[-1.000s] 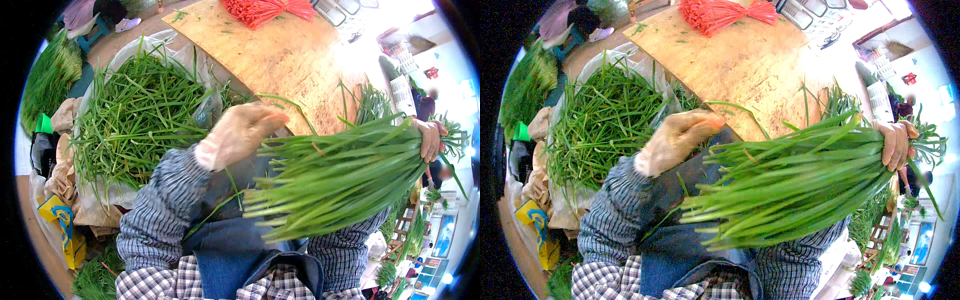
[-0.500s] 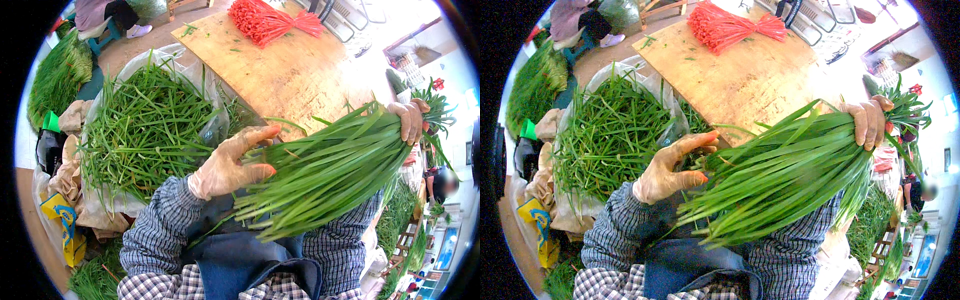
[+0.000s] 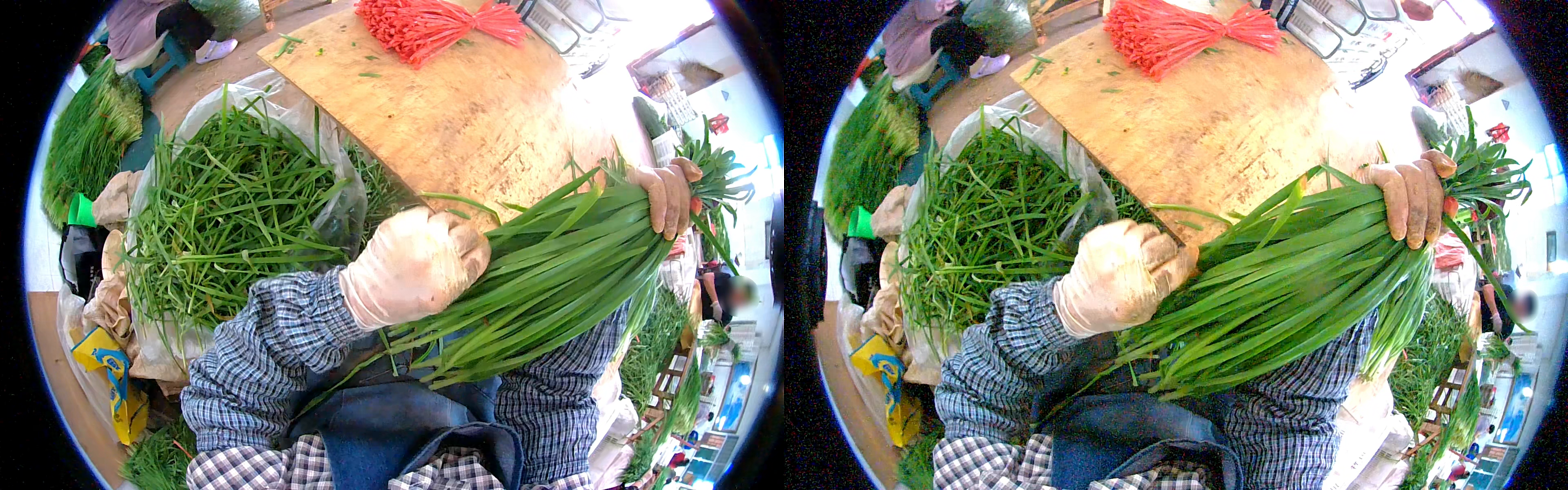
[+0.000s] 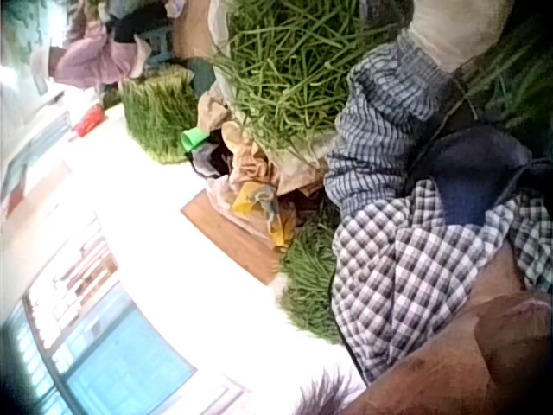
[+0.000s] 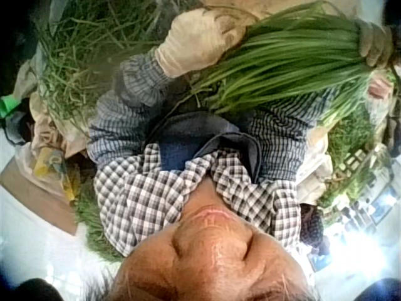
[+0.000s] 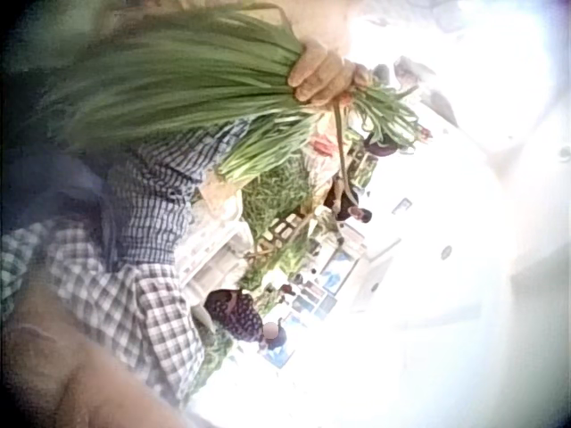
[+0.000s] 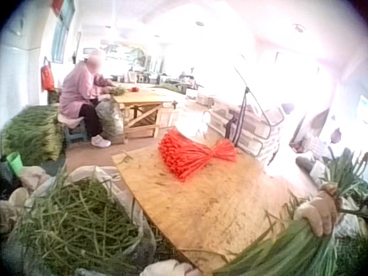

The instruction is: The person sorts green chives by hand, removing damaged leaves and gathering them into neat bundles on a wooden board. They then place sorted bundles into a white plastic crate.

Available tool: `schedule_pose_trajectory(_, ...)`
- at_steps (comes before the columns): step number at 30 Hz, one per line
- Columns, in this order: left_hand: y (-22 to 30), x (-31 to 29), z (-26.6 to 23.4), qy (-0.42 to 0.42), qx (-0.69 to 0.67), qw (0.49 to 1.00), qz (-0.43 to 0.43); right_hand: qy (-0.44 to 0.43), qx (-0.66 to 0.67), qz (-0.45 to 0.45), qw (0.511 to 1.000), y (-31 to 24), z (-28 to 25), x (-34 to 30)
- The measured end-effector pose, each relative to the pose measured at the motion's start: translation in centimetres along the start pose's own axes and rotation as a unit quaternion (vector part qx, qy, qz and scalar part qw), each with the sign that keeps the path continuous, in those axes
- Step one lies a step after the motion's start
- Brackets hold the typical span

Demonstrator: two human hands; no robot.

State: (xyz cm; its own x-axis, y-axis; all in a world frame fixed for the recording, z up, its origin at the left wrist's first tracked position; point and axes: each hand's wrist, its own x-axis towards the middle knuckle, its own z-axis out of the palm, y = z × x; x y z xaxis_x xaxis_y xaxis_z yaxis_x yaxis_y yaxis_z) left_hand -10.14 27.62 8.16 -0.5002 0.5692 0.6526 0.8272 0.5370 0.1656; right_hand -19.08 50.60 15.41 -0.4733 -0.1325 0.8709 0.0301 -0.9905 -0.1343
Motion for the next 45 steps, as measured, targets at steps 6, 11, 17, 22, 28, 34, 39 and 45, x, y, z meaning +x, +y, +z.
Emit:
schedule_pose_trajectory(6, 0.1, 3.6, -4.0, 0.121, -0.045, 0.988, -0.087, 0.013, 0.000, -0.003, 1.000, 0.8, 1.0, 0.0)
schedule_pose_trajectory(11, -1.0, 3.6, -6.7, 0.151, 0.039, 0.986, -0.053, 0.023, -0.011, 0.009, 1.000, 0.4, 1.4, -0.2)
schedule_pose_trajectory(17, -0.5, 4.5, -4.8, 0.215, -0.204, 0.952, -0.068, 0.021, -0.068, 0.075, 0.995, -0.9, 1.6, -0.1)
schedule_pose_trajectory(22, 1.3, 6.6, -5.1, 0.120, -0.682, 0.640, -0.333, 0.023, -0.080, 0.097, 0.992, -1.0, 2.1, -0.4)
schedule_pose_trajectory(28, 0.5, 9.8, -4.3, 0.124, -0.779, 0.568, -0.233, 0.050, -0.103, 0.134, 0.984, -1.5, 2.2, -0.5)
schedule_pose_trajectory(34, -2.2, 9.3, -7.2, 0.133, -0.727, 0.667, -0.092, 0.065, -0.111, 0.141, 0.982, -2.5, 0.6, -0.7)
schedule_pose_trajectory(39, -6.4, 2.4, -14.1, 0.180, -0.580, 0.787, -0.111, 0.067, -0.067, 0.111, 0.989, -3.3, 0.1, -1.4)
schedule_pose_trajectory(45, -9.7, -8.9, -11.6, -0.075, 0.326, 0.859, -0.388, 0.090, -0.080, 0.112, 0.986, -6.9, -1.3, -2.5)
